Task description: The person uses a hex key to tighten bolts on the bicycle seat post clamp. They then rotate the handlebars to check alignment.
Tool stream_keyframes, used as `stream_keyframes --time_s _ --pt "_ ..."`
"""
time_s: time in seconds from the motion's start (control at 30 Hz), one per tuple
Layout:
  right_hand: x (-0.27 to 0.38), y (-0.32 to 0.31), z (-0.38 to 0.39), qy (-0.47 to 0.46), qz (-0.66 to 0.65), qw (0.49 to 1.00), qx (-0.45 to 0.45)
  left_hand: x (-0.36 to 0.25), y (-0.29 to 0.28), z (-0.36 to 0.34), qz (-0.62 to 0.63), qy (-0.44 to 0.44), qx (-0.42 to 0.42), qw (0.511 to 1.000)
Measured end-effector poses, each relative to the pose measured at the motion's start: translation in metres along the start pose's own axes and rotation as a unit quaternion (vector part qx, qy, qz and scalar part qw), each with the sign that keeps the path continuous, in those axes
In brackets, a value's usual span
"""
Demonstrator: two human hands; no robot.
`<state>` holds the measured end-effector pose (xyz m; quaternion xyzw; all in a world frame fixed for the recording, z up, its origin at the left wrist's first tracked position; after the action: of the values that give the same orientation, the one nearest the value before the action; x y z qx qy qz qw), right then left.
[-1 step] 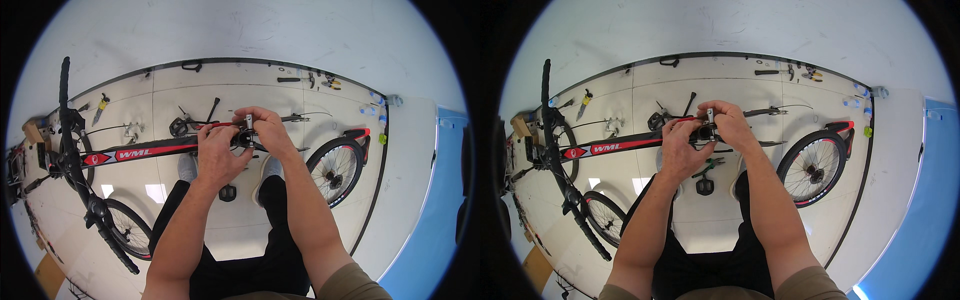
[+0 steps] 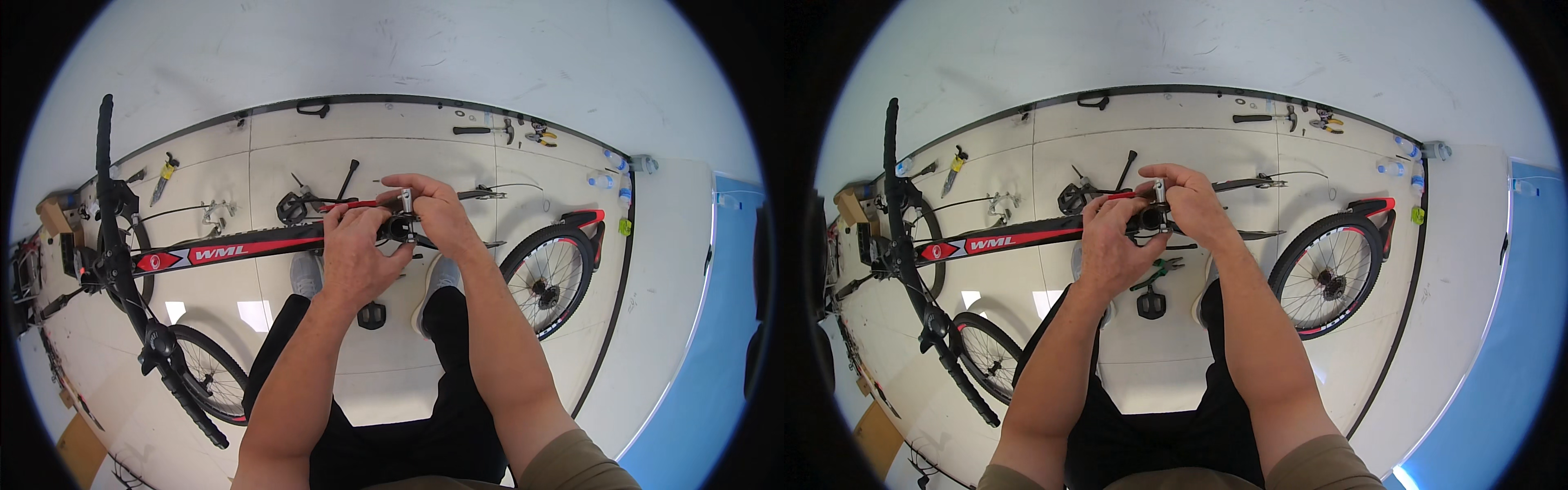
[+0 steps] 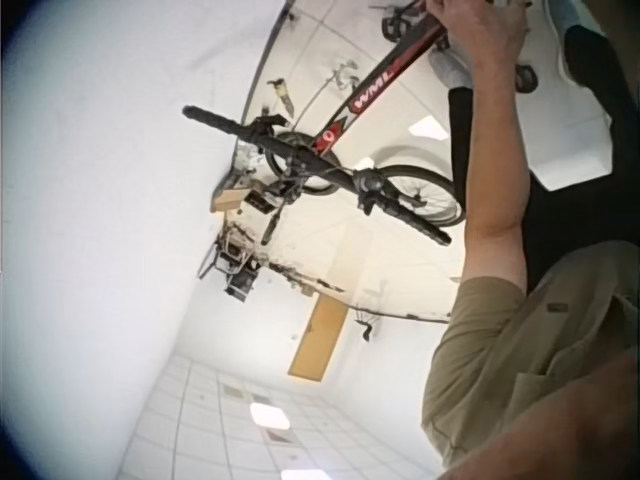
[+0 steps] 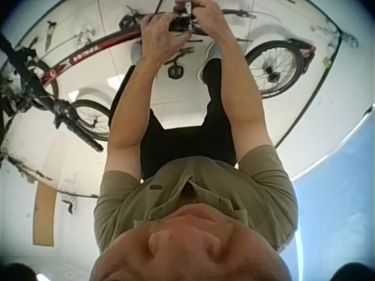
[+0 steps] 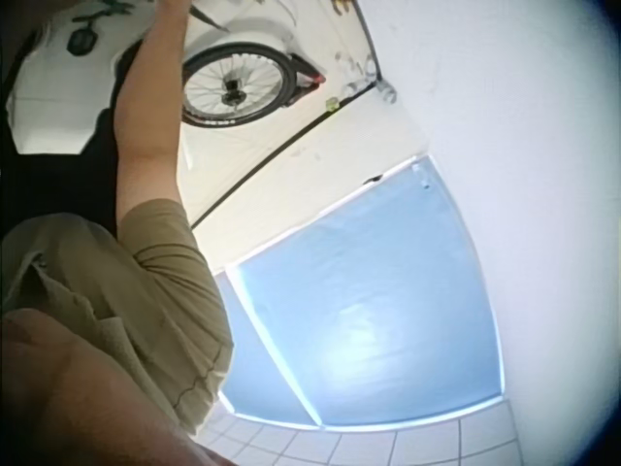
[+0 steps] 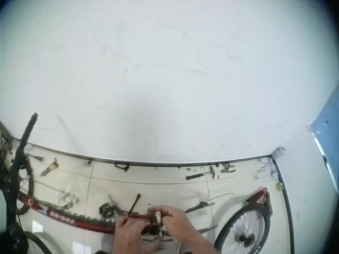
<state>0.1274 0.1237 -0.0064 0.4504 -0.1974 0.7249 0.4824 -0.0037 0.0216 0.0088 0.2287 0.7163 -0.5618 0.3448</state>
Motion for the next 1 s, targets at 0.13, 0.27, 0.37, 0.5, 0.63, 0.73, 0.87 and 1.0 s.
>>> stream_keyframes --time_s 0.13,0.27,0.37,0.5,0.63,0.73,0.87,1.0 --pt "0.017 0.007 0.001 0.028 0.046 0.999 0.009 0.006 -0.001 -0.001 0.004 0.012 0.016 1.0" --pt "0.015 0.007 0.002 -0.057 0.068 0.996 0.03 0.006 0.0 -0.001 0.019 0.031 -0.001 0.999" --pt "0.009 0.003 -0.001 -0.041 0.034 0.997 0.051 0.005 0.001 -0.001 0.024 0.037 -0.019 0.999" --pt "-0.007 -0.008 -0.008 -0.042 0.12 0.992 0.028 0.005 0.001 -0.001 0.024 0.046 -0.017 0.998" --pt "-0.009 -0.002 -0.009 -0.048 0.123 0.991 -0.005 0.005 0.0 -0.002 0.023 0.041 -0.017 0.999" --pt "-0.01 0.0 -0.008 -0.041 0.097 0.994 -0.012 0.004 -0.001 -0.002 0.024 0.037 -0.009 0.999" --pt "-0.014 -0.003 -0.01 -0.048 0.08 0.996 -0.009 0.004 -0.002 -0.002 0.026 0.042 0.004 0.999" --pt "-0.011 -0.006 -0.01 -0.045 0.093 0.995 0.003 0.006 -0.001 0.0 0.019 0.052 0.006 0.998"
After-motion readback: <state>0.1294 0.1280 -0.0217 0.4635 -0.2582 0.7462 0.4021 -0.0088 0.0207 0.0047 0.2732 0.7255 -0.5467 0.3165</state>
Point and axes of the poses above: each hand's wrist, its own z-axis away from the middle knuckle, its own y-axis out of the palm, x = y × z, the point moved 1 cm from there along -z, towards the middle knuckle, and after that the axes turned 4 degrees about -x, right-handed, at the moved point
